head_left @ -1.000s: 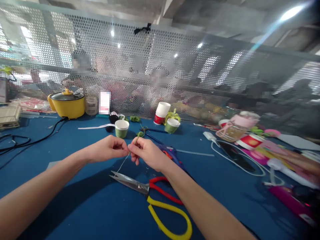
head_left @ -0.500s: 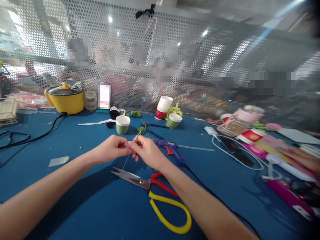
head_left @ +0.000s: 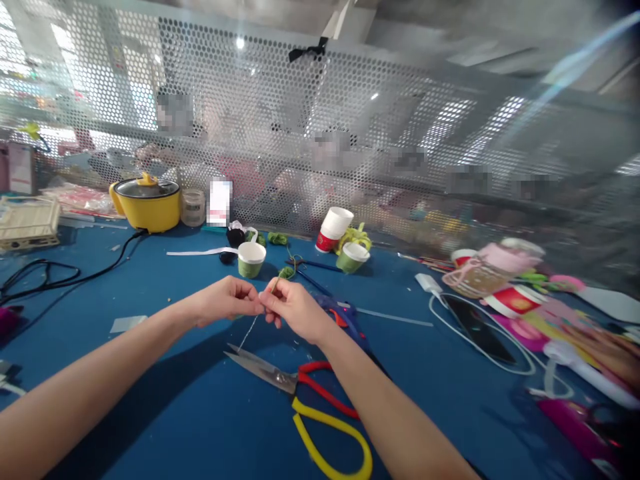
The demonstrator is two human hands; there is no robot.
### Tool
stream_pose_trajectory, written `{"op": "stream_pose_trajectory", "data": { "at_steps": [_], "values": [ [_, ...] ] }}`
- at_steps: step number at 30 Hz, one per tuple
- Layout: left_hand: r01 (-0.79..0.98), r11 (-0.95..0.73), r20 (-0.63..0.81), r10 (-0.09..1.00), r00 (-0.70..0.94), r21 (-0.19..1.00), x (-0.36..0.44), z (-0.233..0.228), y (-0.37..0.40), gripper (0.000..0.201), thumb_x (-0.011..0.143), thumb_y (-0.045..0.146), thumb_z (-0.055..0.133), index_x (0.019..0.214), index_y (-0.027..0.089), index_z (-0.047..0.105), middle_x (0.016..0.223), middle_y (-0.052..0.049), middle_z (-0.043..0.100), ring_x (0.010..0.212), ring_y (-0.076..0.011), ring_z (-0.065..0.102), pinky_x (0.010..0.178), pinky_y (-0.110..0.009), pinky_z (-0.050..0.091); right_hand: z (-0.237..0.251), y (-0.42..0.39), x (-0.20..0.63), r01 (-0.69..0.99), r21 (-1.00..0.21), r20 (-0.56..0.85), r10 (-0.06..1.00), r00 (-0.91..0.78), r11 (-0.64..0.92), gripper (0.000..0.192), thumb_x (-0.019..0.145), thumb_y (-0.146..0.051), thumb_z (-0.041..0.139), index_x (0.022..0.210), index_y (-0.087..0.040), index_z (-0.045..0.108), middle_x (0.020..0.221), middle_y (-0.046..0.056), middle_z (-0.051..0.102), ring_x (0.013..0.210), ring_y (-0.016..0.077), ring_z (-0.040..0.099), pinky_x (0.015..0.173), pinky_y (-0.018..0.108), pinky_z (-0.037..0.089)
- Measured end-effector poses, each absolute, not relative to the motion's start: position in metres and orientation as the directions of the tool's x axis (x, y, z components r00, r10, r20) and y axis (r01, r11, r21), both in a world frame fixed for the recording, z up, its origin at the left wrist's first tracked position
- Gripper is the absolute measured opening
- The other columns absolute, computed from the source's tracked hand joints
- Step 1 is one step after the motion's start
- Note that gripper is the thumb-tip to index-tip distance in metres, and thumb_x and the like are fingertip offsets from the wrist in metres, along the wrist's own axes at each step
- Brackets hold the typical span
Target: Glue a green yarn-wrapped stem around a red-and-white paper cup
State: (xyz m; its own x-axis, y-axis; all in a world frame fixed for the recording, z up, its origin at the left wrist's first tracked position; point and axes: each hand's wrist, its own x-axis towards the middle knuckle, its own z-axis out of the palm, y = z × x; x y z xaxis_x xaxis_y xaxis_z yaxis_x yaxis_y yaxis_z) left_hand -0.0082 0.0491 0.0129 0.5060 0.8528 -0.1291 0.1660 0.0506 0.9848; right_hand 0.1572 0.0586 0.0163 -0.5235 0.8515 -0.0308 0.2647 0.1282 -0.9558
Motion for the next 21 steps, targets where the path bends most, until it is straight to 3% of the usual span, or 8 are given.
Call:
{"op": "stream_pose_trajectory", "data": {
  "at_steps": [5, 9, 15, 21],
  "values": [
    [0.285, -0.059, -0.083, 0.884, 0.461, 0.957, -0.001, 0.01, 0.051, 0.019, 0.066, 0.03, 0.058, 0.06, 0.012, 0.055, 0.055, 0.004, 0.05, 0.052, -0.0071, 0.038, 0.051, -0.02, 0.03, 0.009, 0.06, 0.16, 0.334, -0.935, -0.06, 0.871, -0.487, 0.122, 0.023, 0.075, -0.037, 0.053, 0.067, -0.017, 0.045, 0.048, -0.005, 0.051, 0.039, 0.0066, 0.045, 0.039, 0.019, 0.036],
    [0.406, -0.106, -0.079, 0.907, 0.413, 0.908, 0.004, 0.003, 0.053, 0.02, 0.066, 0.031, 0.055, 0.059, 0.012, 0.054, 0.049, 0.006, 0.042, 0.047, -0.0065, 0.033, 0.045, -0.019, 0.026, 0.008, 0.06, 0.161, 0.374, -0.919, -0.068, 0.887, -0.456, 0.122, 0.024, 0.075, -0.038, 0.054, 0.065, -0.017, 0.047, 0.046, -0.004, 0.05, 0.037, 0.0068, 0.044, 0.037, 0.018, 0.035],
    [0.41, -0.131, -0.063, 0.902, 0.427, 0.903, 0.004, -0.004, 0.054, 0.021, 0.067, 0.031, 0.054, 0.058, 0.013, 0.052, 0.05, 0.006, 0.039, 0.048, -0.0065, 0.031, 0.045, -0.019, 0.025, 0.001, 0.062, 0.16, 0.375, -0.924, -0.094, 0.899, -0.427, 0.081, 0.026, 0.074, -0.039, 0.055, 0.063, -0.017, 0.045, 0.043, -0.005, 0.048, 0.035, 0.0061, 0.043, 0.036, 0.017, 0.033],
    [0.232, 0.079, -0.19, 0.841, 0.508, 0.97, 0.0, 0.006, 0.05, 0.018, 0.065, 0.03, 0.059, 0.061, 0.013, 0.055, 0.056, 0.004, 0.049, 0.048, -0.0061, 0.034, 0.046, -0.02, 0.024, 0.003, 0.064, 0.165, 0.091, -0.995, -0.08, 0.782, -0.618, -0.031, 0.027, 0.072, -0.042, 0.057, 0.073, -0.017, 0.049, 0.061, -0.003, 0.053, 0.051, 0.0083, 0.052, 0.043, 0.019, 0.041]
  ]
}}
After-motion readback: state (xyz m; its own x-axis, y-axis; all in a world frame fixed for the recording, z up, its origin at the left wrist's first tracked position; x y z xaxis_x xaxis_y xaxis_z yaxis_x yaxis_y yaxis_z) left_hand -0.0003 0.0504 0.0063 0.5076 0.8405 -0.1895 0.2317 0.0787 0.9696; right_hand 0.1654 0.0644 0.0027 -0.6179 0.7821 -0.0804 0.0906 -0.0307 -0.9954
